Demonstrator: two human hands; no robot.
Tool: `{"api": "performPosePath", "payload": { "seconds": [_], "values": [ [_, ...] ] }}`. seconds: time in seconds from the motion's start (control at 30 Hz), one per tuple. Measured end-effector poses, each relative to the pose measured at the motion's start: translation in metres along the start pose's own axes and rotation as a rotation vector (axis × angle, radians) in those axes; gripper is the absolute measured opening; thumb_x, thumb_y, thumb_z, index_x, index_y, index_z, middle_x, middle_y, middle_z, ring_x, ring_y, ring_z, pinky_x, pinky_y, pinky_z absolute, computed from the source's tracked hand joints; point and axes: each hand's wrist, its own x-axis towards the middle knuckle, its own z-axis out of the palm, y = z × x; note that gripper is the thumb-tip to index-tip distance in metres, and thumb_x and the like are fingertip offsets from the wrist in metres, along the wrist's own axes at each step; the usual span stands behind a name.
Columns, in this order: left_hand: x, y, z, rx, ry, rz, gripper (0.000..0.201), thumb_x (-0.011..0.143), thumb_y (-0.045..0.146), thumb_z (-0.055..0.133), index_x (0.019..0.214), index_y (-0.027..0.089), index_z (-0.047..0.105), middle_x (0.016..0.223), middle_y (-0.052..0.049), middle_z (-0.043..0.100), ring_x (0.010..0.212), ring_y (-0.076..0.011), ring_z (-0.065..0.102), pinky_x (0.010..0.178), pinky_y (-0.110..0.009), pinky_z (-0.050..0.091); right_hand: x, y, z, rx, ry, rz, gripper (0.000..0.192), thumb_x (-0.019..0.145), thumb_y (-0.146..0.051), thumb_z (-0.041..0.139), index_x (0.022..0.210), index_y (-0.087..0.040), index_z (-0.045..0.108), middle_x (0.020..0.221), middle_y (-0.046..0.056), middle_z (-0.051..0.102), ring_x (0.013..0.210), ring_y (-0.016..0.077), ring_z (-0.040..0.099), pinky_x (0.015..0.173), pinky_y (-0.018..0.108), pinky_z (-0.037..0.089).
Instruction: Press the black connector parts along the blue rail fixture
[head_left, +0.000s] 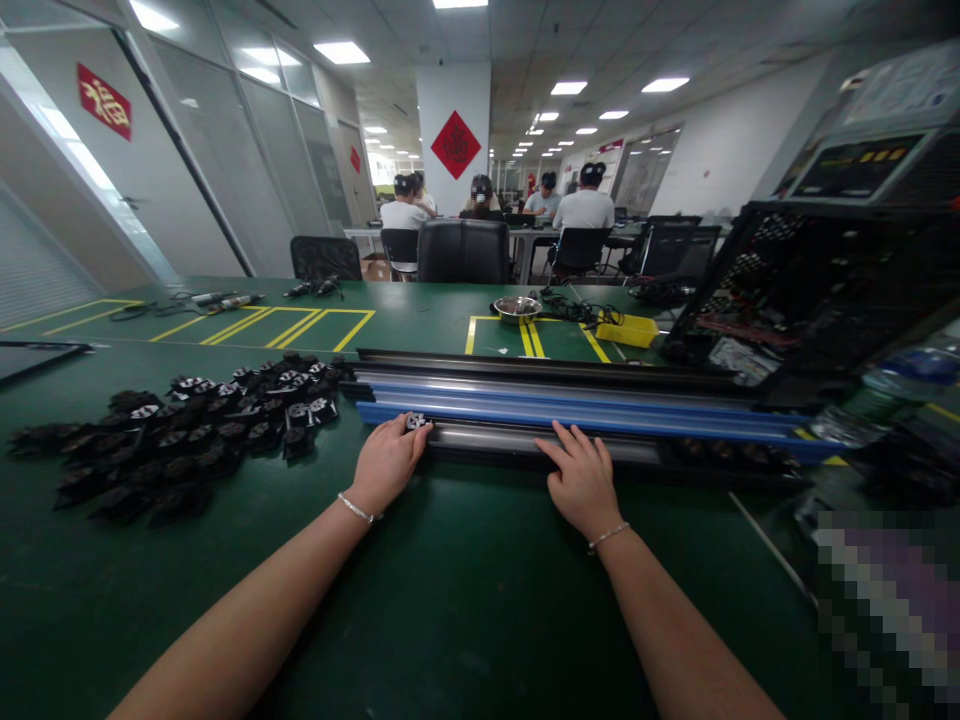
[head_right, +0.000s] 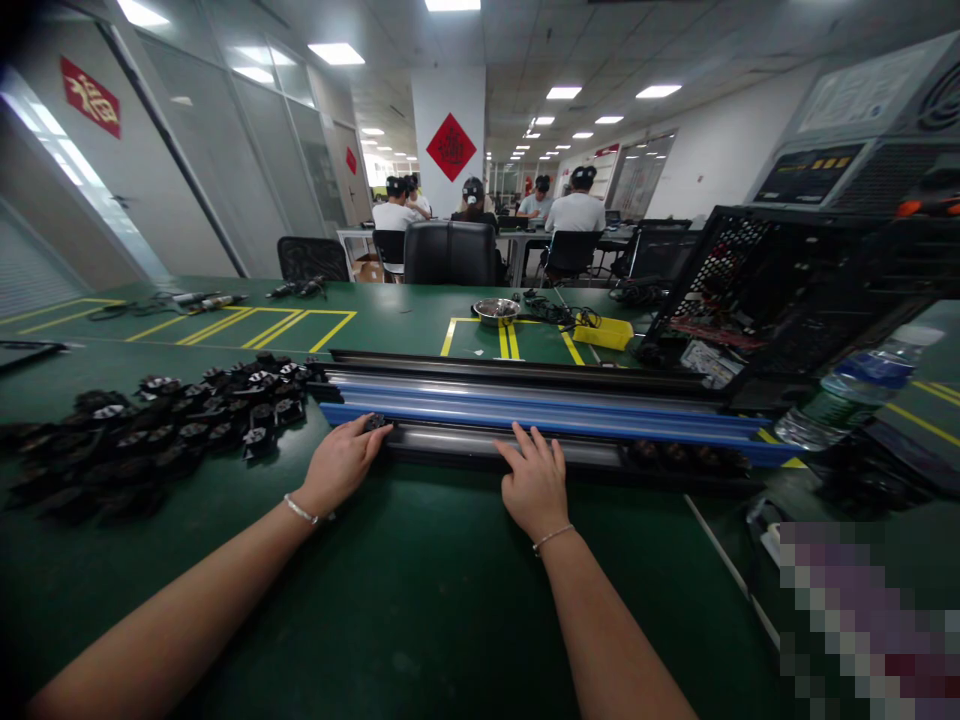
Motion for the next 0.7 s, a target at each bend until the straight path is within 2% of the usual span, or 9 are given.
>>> {"api": "performPosePath", "payload": {
  "seconds": [0.3,0.53,0.7],
  "values": [
    [-0.004,-0.016,0.002,-0.009,-0.015,-0.032,0.042,0.096,0.034,0.031,0.11,0.02,0.068,0.117,-0.014,0.063,0.107,-0.0268,0.06,0.092,-0.043,0.048,0.0,0.0,-0.001,-0.004,0.002,0.0,0.053,0.073,-0.012,0.044,0.12,-0.031,0.06,0.142,0.002,0.043,0.132,0.0246,0.035,0.107,0.049,0.022],
    [-0.006,-0.028,0.002,0.009,-0.014,-0.042,0.042,0.095,0.034,0.031,0.109,0.023,0.068,0.117,-0.01,0.064,0.107,-0.0233,0.06,0.093,-0.04,0.049,0.001,0.0,0.0,-0.008,0.007,0.0,0.053,0.072,-0.011,0.044,0.119,-0.031,0.061,0.141,0.002,0.044,0.131,0.0246,0.035,0.107,0.049,0.023],
    [-0.009,-0.039,0.0,0.003,-0.002,-0.035,0.044,0.095,0.034,0.029,0.108,0.022,0.069,0.117,-0.011,0.064,0.108,-0.025,0.06,0.093,-0.041,0.048,0.001,-0.001,-0.002,0.001,-0.001,0.002,0.054,0.073,-0.011,0.044,0.12,-0.031,0.061,0.141,0.002,0.044,0.131,0.0244,0.035,0.107,0.049,0.022]
  ]
}}
